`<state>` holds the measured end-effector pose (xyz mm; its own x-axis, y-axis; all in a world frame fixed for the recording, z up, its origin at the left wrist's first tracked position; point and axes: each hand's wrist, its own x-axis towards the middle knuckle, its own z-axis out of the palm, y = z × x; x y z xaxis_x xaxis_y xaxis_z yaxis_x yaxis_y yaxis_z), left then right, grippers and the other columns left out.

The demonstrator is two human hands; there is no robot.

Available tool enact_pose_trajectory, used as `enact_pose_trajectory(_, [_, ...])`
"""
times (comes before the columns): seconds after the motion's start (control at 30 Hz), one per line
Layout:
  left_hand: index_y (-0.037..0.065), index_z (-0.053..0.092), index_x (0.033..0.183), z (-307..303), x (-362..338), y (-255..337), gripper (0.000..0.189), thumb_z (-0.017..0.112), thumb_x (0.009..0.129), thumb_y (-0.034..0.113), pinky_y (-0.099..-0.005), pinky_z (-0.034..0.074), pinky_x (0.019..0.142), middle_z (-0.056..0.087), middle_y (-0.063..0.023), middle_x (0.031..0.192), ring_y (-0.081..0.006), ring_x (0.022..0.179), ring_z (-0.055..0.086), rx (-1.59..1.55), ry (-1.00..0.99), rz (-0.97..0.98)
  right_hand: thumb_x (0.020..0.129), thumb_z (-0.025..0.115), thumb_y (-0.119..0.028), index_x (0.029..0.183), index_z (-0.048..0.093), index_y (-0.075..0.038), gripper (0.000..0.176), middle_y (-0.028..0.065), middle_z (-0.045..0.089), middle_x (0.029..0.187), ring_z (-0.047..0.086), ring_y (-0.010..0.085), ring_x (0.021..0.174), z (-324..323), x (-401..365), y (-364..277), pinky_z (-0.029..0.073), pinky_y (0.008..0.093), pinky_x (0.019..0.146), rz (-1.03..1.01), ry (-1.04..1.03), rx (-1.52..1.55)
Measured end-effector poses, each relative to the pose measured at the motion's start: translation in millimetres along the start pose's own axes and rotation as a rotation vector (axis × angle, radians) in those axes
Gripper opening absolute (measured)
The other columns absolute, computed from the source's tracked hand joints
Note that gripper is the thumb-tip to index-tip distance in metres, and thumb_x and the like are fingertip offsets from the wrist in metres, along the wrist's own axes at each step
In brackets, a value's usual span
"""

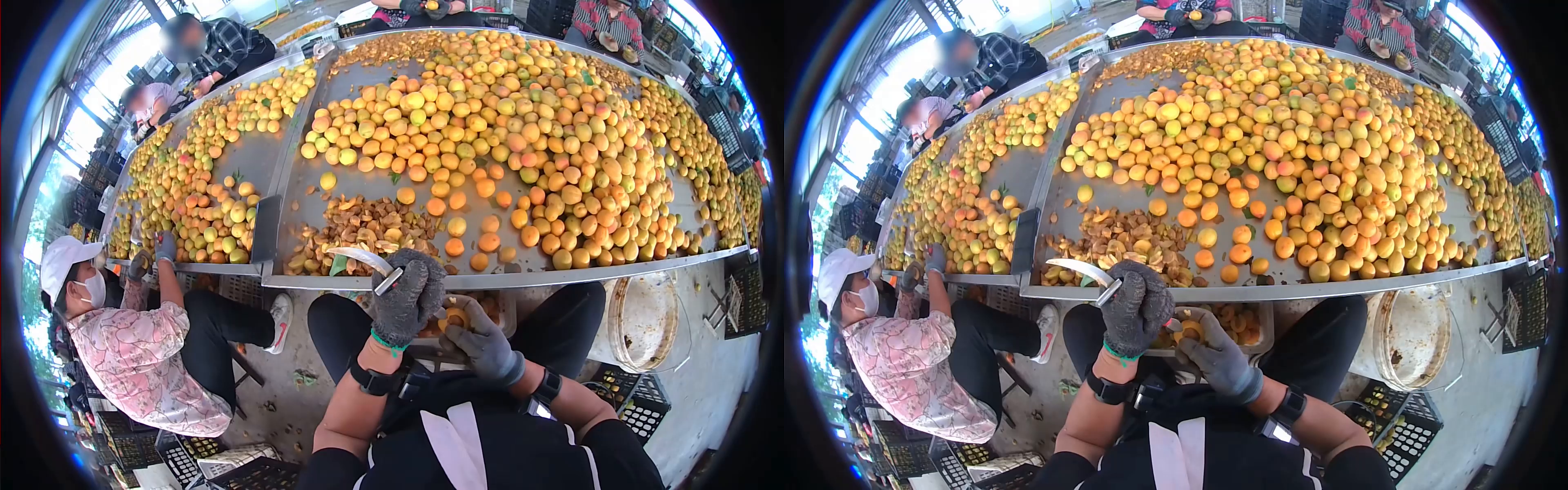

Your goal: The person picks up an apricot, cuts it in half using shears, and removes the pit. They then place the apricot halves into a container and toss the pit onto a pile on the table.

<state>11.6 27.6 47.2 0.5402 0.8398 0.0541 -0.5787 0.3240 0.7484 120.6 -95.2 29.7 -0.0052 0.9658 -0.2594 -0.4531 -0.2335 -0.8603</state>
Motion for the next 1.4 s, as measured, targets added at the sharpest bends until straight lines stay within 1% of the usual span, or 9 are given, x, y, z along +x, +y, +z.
enact_pose_trajectory(0.17, [0.003, 0.057, 0.089, 4, -1, 4, 0.017, 0.06, 0.091, 0.019, -0.021, 0.034, 0.04, 0.051, -0.0011, 0.057, -0.0079, 0.042, 0.043, 0.106, -0.032, -0.005, 0.095, 0.042, -0.004, 0.132, 0.034, -0.007, 0.038, 0.0014, 0.048, 0.079, 0.043, 0.0055, 0.064, 6, 1, 5, 0.037, 0.0184, 0.055, -0.01, 0.021, 0.11])
enact_pose_trajectory(0.43, [0.009, 0.054, 0.087, -7, 9, 0, 0.018, 0.058, 0.093, 0.025, -0.0249, 0.032, 0.037, 0.042, -0.0005, 0.055, -0.0102, 0.037, 0.033, -0.288, -0.037, -0.04, 0.094, 0.043, 0.001, 0.128, 0.035, -0.006, 0.035, 0.0025, 0.047, 0.085, 0.045, 0.0073, 0.069, 12, 8, 19, 0.039, 0.0208, 0.059, -0.325, 0.021, -0.171])
enact_pose_trajectory(0.57, [0.008, 0.054, 0.088, -9, 11, -1, 0.019, 0.057, 0.094, 0.026, -0.0248, 0.032, 0.038, 0.042, -0.0001, 0.055, -0.0099, 0.038, 0.034, -0.38, -0.008, -0.051, 0.096, 0.042, -0.002, 0.129, 0.033, -0.007, 0.035, 0.0043, 0.048, 0.09, 0.047, 0.0084, 0.071, 9, 11, 16, 0.042, 0.0222, 0.061, -0.202, -0.019, -0.053])
enact_pose_trajectory(0.63, [0.007, 0.055, 0.089, -2, 5, -1, 0.019, 0.057, 0.094, 0.025, -0.0242, 0.032, 0.038, 0.043, 0.0, 0.057, -0.0097, 0.039, 0.035, -0.077, 0.074, -0.049, 0.096, 0.044, -0.003, 0.13, 0.032, -0.007, 0.036, 0.0039, 0.048, 0.087, 0.047, 0.0078, 0.07, 12, 10, 10, 0.041, 0.0212, 0.059, -0.007, 0.038, 0.164])
enact_pose_trajectory(0.77, [0.005, 0.054, 0.089, 2, 6, -4, 0.021, 0.055, 0.095, 0.025, -0.024, 0.032, 0.039, 0.044, -0.0009, 0.056, -0.0096, 0.041, 0.038, -0.045, 0.09, -0.032, 0.095, 0.045, -0.003, 0.13, 0.031, -0.006, 0.038, 0.0039, 0.048, 0.085, 0.047, 0.0075, 0.069, 14, 10, 10, 0.041, 0.0209, 0.059, -0.035, 0.05, 0.024])
enact_pose_trajectory(1.07, [0.009, 0.056, 0.087, -8, 14, -10, 0.019, 0.057, 0.093, 0.026, -0.0229, 0.029, 0.035, 0.04, 0.002, 0.053, -0.0089, 0.037, 0.033, -0.314, 0.085, -0.146, 0.094, 0.041, 0.003, 0.131, 0.029, -0.006, 0.04, 0.0042, 0.047, 0.086, 0.046, 0.008, 0.066, 3, 19, 29, 0.04, 0.0214, 0.057, -0.403, -0.013, -0.311])
enact_pose_trajectory(1.17, [0.009, 0.056, 0.086, -11, 23, -18, 0.019, 0.059, 0.092, 0.027, -0.0227, 0.027, 0.034, 0.04, 0.0023, 0.052, -0.0091, 0.036, 0.033, -0.258, 0.146, -0.198, 0.095, 0.044, -0.002, 0.13, 0.031, -0.007, 0.038, 0.0035, 0.047, 0.087, 0.046, 0.0079, 0.066, 2, 23, 25, 0.04, 0.0212, 0.057, -0.295, 0.018, -0.232])
enact_pose_trajectory(1.23, [0.01, 0.056, 0.086, -15, 28, -21, 0.019, 0.059, 0.092, 0.028, -0.0227, 0.026, 0.034, 0.04, 0.0024, 0.052, -0.0093, 0.035, 0.033, -0.179, 0.19, -0.223, 0.096, 0.049, -0.011, 0.122, 0.038, -0.009, 0.029, 0.0007, 0.048, 0.085, 0.049, 0.0068, 0.066, 4, 25, 7, 0.04, 0.0198, 0.054, 0.087, 0.107, 0.173])
enact_pose_trajectory(1.4, [0.01, 0.057, 0.085, -22, 41, -20, 0.018, 0.06, 0.092, 0.026, -0.0226, 0.026, 0.033, 0.041, 0.0027, 0.052, -0.0088, 0.036, 0.033, -0.294, 0.192, -0.309, 0.096, 0.053, -0.021, 0.115, 0.042, -0.011, 0.024, -0.0004, 0.049, 0.081, 0.051, 0.0071, 0.065, -10, 46, 5, 0.04, 0.0194, 0.05, 0.028, -0.018, 0.093])
